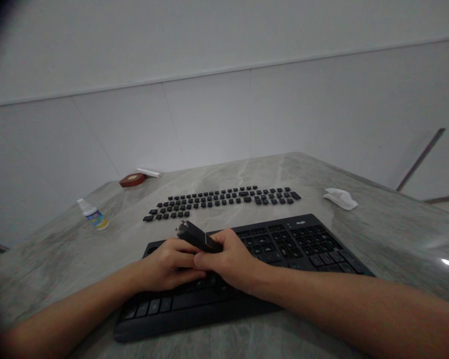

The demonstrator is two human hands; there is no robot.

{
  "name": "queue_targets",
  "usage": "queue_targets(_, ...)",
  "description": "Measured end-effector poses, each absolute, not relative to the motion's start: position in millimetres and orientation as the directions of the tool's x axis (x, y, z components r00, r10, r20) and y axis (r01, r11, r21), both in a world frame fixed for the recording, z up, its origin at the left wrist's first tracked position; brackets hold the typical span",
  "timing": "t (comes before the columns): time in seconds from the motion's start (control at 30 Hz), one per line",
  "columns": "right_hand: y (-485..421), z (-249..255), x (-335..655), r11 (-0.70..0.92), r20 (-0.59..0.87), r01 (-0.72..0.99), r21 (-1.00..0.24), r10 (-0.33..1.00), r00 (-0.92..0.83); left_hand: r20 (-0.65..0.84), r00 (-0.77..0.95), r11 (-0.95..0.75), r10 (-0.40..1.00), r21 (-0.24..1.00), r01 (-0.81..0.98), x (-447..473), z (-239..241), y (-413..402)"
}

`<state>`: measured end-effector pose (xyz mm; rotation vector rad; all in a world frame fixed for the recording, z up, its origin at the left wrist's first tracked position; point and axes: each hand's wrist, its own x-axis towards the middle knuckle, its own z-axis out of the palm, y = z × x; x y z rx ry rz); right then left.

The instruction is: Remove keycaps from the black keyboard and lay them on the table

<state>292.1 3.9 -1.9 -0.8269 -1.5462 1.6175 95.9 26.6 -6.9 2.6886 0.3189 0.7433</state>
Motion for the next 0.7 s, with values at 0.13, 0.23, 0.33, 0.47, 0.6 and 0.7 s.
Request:
queue_targets(0.13, 1.7, 0.2, 290.4, 0.020, 0.029, -0.023, -1.000, 0.869, -0.493, 0.446, 0.843, -0.913, 0.301, 0.390, 0.119, 95.3, -7.3, 26.7)
queue_targets(0.23, 0.7, 2.2, 289.8, 0.034, 0.037, -0.015, -0.999, 0.877, -0.478, 0.446, 0.843, -0.915, 0.300, 0.385, 0.121, 95.4, -7.3, 26.5)
queue_targets(0.33, 0.8, 1.9, 289.9, 0.043, 0.045, -0.016, -0.999, 0.884, -0.466, 0.443, 0.845, -0.916, 0.300, 0.382, 0.125, 96.1, -6.4, 26.2)
queue_targets(0.47, 1.0, 0.4, 289.9, 0.051, 0.058, -0.029, -0.998, 0.882, -0.468, 0.440, 0.846, -0.917, 0.302, 0.378, 0.130, 97.4, -5.4, 25.9)
queue_targets(0.6, 1.1, 1.1, 289.0, 0.056, 0.070, -0.045, -0.997, 0.880, -0.470, 0.451, 0.840, -0.920, 0.300, 0.370, 0.130, 97.4, -5.4, 25.4)
queue_targets(0.7, 0.9, 2.4, 288.8, 0.050, 0.066, -0.046, -0.998, 0.879, -0.472, 0.443, 0.842, -0.918, 0.307, 0.372, 0.139, 96.5, -6.2, 25.3)
